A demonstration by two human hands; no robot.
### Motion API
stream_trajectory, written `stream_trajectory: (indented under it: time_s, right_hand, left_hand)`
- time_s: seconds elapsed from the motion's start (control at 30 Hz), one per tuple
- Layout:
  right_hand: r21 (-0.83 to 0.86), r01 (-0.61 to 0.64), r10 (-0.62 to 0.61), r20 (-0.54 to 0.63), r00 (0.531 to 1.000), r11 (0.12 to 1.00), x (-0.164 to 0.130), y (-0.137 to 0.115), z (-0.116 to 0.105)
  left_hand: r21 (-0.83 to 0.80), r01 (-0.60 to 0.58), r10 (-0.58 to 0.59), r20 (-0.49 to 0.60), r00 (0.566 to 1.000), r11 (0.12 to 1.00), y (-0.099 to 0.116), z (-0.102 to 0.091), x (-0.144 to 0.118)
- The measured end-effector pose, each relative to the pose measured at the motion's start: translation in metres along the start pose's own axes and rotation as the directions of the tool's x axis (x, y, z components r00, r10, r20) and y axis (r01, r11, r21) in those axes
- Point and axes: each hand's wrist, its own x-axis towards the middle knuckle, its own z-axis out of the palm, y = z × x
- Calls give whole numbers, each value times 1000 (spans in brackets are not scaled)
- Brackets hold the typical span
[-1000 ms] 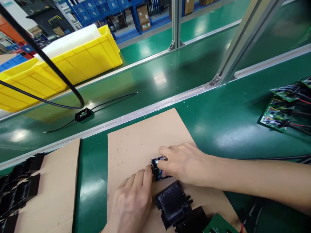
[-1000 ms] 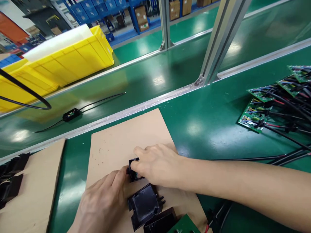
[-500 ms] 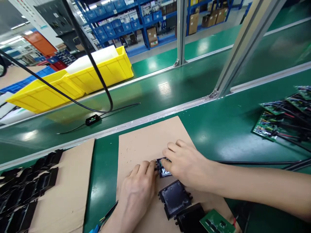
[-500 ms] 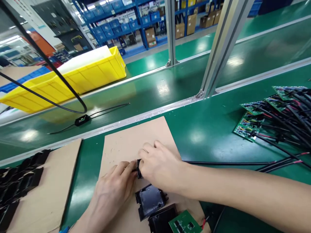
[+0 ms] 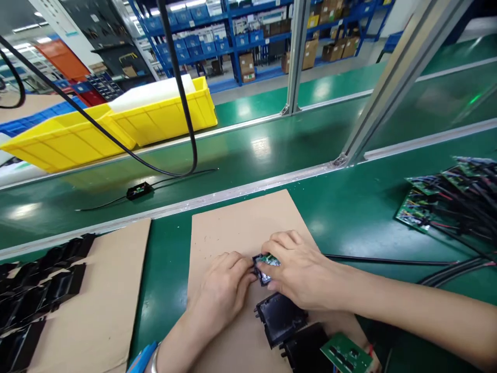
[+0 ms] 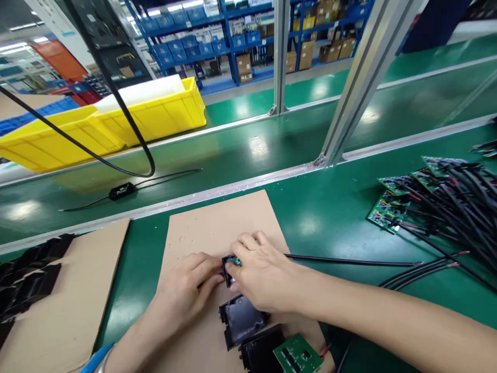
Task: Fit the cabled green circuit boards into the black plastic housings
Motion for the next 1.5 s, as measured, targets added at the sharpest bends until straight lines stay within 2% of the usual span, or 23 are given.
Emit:
stream_trajectory:
  time_s: [0.07, 0.13, 0.2, 0.27, 0.33, 0.47, 0.67, 0.77, 0.83, 0.9, 1.03, 1.17, 1.27, 1.4, 1.5]
  right_hand:
    - [78, -63, 66, -34, 997, 995, -11, 9, -8]
    - [144, -117, 119, -8, 993, 983, -17, 18, -13]
    - [207, -126, 114, 66, 991, 970, -17, 25, -12]
    - [251, -101, 72, 122, 990, 963, -13, 31, -9]
    - [262, -80, 45, 139, 989, 962, -7, 34, -5]
    - [243, -62, 30, 132, 991, 968, 0, 36, -2]
    - [302, -67, 33, 114, 993, 951, -7, 39, -4]
    - [342, -180, 155, 99, 983, 922, -21, 40, -11]
    - [302, -305, 282, 116, 952, 903, -31, 40, -17]
    - [240, -356, 329, 146, 933, 903, -36, 39, -19]
    - [160, -302, 282, 138, 950, 940, -29, 36, -16]
    - [167, -125, 112, 85, 990, 978, -16, 33, -7]
    - [109, -33, 25, 74, 997, 993, -13, 32, 0]
    - [0, 25, -25, 61, 998, 1000, -16, 35, 2]
    - [-5, 32, -31, 96, 995, 999, -17, 39, 0]
  left_hand:
    - [-59, -20, 23, 51, 998, 998, 11, -9, 2]
    - [-142, -103, 119, 111, 987, 985, 19, -15, 5]
    - [-192, -191, 224, 171, 959, 963, 23, -15, 10]
    - [-179, -241, 278, 224, 934, 954, 20, -13, 16]
    - [-136, -275, 303, 262, 916, 952, 14, -9, 20]
    - [-104, -335, 351, 254, 901, 936, 3, -4, 22]
    - [-138, -294, 321, 266, 909, 946, 4, 1, 18]
    - [-124, -284, 307, 245, 920, 951, 6, 6, 17]
    - [-105, -287, 304, 234, 923, 952, 6, 8, 16]
    - [-91, -285, 298, 219, 929, 954, 6, 9, 17]
    - [-111, -278, 296, 198, 935, 954, 7, 8, 17]
    - [-129, -257, 278, 189, 942, 958, 7, 7, 15]
    - [-104, -261, 277, 203, 939, 960, 7, 7, 14]
    - [-69, -294, 302, 220, 927, 953, 7, 6, 15]
    - [-54, -310, 314, 203, 927, 949, 6, 6, 17]
